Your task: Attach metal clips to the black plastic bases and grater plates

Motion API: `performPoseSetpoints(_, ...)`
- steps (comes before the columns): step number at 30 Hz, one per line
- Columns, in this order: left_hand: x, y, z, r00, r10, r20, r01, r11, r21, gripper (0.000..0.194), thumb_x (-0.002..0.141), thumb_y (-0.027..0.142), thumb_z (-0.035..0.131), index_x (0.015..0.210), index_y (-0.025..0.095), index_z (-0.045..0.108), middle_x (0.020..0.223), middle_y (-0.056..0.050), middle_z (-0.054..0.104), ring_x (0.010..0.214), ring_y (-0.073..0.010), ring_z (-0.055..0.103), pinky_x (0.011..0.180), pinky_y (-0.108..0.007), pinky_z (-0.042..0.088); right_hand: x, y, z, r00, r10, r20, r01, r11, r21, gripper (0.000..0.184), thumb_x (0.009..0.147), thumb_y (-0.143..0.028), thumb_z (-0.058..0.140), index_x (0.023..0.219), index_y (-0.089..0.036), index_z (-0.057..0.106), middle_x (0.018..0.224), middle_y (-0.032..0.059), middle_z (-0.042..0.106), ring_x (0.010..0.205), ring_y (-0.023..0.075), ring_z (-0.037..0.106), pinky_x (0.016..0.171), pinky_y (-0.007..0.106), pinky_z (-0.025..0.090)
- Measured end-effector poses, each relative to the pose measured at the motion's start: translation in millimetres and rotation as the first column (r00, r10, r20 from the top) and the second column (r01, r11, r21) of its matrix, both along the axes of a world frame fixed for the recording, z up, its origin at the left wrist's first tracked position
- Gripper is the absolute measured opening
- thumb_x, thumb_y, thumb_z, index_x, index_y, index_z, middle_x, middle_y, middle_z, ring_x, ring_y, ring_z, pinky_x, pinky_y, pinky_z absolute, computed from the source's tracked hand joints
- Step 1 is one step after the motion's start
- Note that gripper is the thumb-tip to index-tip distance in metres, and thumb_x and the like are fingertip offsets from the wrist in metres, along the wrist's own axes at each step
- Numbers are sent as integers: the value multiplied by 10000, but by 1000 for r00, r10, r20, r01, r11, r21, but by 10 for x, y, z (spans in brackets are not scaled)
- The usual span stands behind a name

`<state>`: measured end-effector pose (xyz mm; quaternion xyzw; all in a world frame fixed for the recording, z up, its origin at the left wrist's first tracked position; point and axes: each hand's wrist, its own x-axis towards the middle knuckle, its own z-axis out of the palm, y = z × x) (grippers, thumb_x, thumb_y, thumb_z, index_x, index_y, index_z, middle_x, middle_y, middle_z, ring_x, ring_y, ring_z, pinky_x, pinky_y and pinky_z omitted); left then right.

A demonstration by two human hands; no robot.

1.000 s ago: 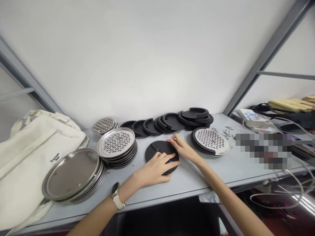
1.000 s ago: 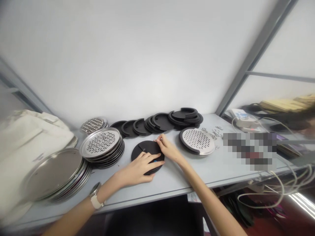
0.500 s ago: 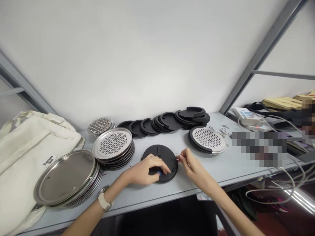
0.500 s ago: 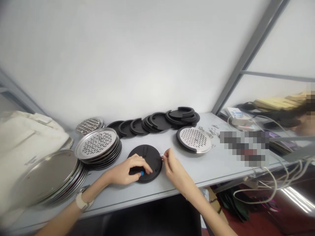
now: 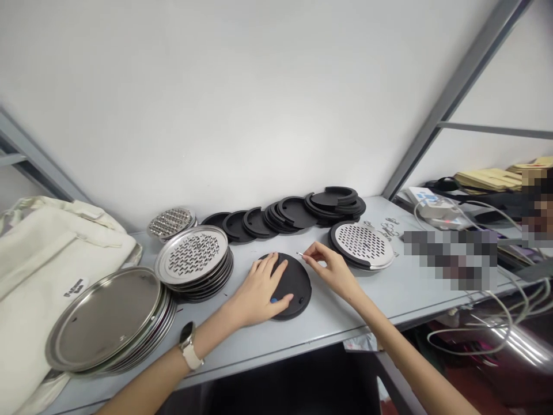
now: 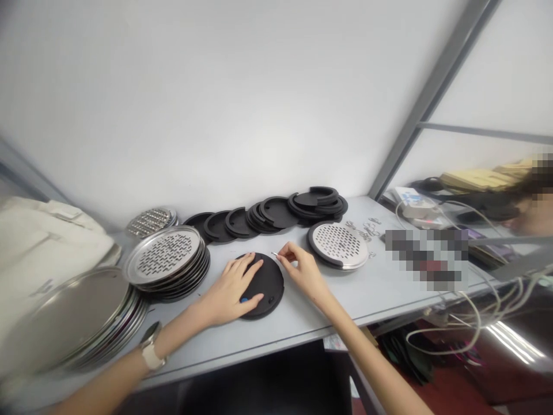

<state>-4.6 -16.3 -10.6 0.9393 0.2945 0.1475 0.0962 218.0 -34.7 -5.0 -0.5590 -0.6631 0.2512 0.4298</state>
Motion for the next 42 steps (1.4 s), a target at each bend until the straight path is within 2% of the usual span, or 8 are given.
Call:
performPoseSetpoints(4, -35, 182, 91, 985, -168, -28, 168, 986, -19, 647, 851, 434, 533, 1415, 184, 337, 1479, -163, 303, 1361, -333, 262, 1088, -524, 236, -12, 200, -9, 998, 31, -46, -30, 999, 32, 197, 847, -403, 553, 785, -218, 575, 816, 30, 651, 775, 190, 611, 755, 316, 490)
performPoseSetpoints(9, -53, 221, 103, 972, -234, -2, 234, 971, -55, 652, 814, 414, 578, 1401, 219, 371, 1465, -143, 332, 1331, -334, 308, 1074, -515, 264, -90, 291, -76, 999, 11, -47, -10, 999, 31, 145, 826, -354, 575, 788, -218, 609, 827, 33, 671, 785, 193, 615, 779, 325, 487)
performPoseSetpoints(16, -72, 150, 43, 984, -168, 53, 170, 985, -33, 481, 862, 293, 490, 1329, 187, 448, 1347, -142, 435, 1246, -292, 384, 1049, -465, 324, -96, 251, -201, 1000, 13, 3, -13, 1000, 21, 114, 829, -261, 523, 837, -221, 629, 875, 33, 678, 843, 203, 619, 828, 346, 476)
performPoseSetpoints(22, -94, 131, 38, 987, -140, 78, 143, 989, -42, 425, 884, 252, 450, 1306, 205, 460, 1334, -125, 436, 1240, -279, 384, 1044, -450, 332, -50, 258, -238, 995, -5, -104, -4, 996, -84, 205, 829, -267, 557, 1005, -216, 648, 895, 42, 705, 860, 207, 649, 828, 335, 489)
performPoseSetpoints(26, -98, 129, 26, 987, -135, 84, 139, 989, -47, 419, 879, 235, 458, 1298, 215, 461, 1330, -116, 438, 1237, -275, 387, 1038, -451, 339, -39, 275, -242, 994, 0, -113, -16, 990, -140, 210, 849, -320, 554, 934, -192, 697, 956, 68, 716, 903, 226, 651, 837, 338, 485)
performPoseSetpoints(32, -98, 128, 14, 985, -148, 87, 151, 988, -25, 402, 889, 221, 444, 1290, 200, 462, 1314, -126, 445, 1233, -274, 389, 1027, -456, 348, -50, 294, -238, 997, 26, -75, -33, 995, -96, 216, 856, -318, 557, 929, -179, 706, 947, 65, 701, 851, 201, 634, 796, 315, 479)
performPoseSetpoints(39, -94, 119, 33, 987, -132, 95, 135, 991, -24, 401, 881, 206, 459, 1281, 207, 470, 1295, -114, 461, 1227, -260, 401, 1023, -435, 358, -53, 303, -234, 999, 47, 0, -46, 997, -56, 195, 876, -311, 531, 919, -183, 672, 741, 19, 634, 692, 160, 578, 678, 278, 451)
performPoseSetpoints(42, -90, 112, 39, 988, -120, 100, 122, 992, -22, 397, 883, 212, 460, 1280, 214, 473, 1298, -107, 463, 1211, -257, 415, 1020, -434, 361, -57, 306, -227, 998, 60, 12, -60, 997, -52, 193, 893, -310, 509, 921, -184, 652, 763, 21, 639, 702, 159, 575, 678, 277, 451)
